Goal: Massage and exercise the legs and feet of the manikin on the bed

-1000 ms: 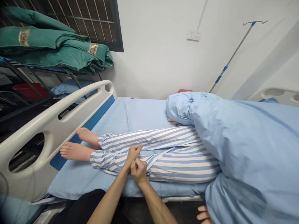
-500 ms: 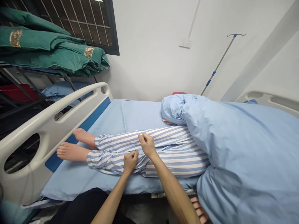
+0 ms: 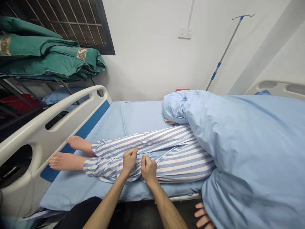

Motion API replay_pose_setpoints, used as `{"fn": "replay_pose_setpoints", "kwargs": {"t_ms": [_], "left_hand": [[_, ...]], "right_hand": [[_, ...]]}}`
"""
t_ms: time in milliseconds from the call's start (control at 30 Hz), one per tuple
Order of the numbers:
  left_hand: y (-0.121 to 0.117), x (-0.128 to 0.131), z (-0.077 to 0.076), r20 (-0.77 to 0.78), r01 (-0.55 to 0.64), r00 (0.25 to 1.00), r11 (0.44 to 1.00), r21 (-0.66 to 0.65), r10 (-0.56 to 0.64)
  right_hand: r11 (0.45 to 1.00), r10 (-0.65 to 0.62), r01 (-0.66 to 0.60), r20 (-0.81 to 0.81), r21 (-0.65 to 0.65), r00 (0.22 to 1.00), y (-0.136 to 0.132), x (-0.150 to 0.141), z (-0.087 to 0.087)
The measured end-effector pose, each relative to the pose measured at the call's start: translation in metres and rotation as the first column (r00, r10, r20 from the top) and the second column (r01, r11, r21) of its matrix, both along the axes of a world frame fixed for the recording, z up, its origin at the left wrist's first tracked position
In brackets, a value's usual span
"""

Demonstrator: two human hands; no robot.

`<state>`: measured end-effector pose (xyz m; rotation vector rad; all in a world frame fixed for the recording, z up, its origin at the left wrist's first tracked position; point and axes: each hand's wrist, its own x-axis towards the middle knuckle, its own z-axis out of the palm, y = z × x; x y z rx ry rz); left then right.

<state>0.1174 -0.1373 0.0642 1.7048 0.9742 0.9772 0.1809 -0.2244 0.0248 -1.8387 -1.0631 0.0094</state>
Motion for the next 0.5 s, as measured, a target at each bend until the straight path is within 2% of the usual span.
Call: {"fn": "replay_pose_setpoints", "kwargs": {"t_ms": [67, 133, 267, 333, 400, 500], "left_hand": [[0.001, 0.019, 0.013, 0.056, 0.038, 0.998, 0.999, -0.024, -0.037], [-0.002, 0.036, 0.016, 0.098, 0.072, 0.993, 0.994, -0.084, -0.064], [-0.012, 0.052, -0.009, 0.05, 0.095, 0.995, 0.98, -0.174, -0.087], [-0.017, 0.05, -0.022, 0.001, 0.118, 0.993, 0.984, -0.135, -0.119], [-0.022, 0.045, -0.029, -0.042, 0.163, 0.985, 0.985, -0.06, -0.166], [-0.033, 0.039, -0.032, -0.167, 0.225, 0.964, 0.971, 0.087, -0.208]], "right_hand": [[1.0, 0.001, -0.001, -0.033, 0.019, 0.999, 0.0, 0.001, 0.001], [0.999, -0.008, 0.011, -0.067, 0.044, 0.998, -0.001, 0.002, -0.001], [0.994, -0.017, 0.035, -0.174, 0.101, 0.985, -0.005, 0.004, -0.005], [0.992, 0.013, 0.021, -0.256, 0.127, 0.967, -0.006, 0.007, -0.004], [0.987, 0.051, 0.004, -0.343, 0.158, 0.938, -0.008, 0.014, 0.002], [0.981, 0.074, 0.005, -0.401, 0.192, 0.913, -0.01, 0.03, 0.024]]}}
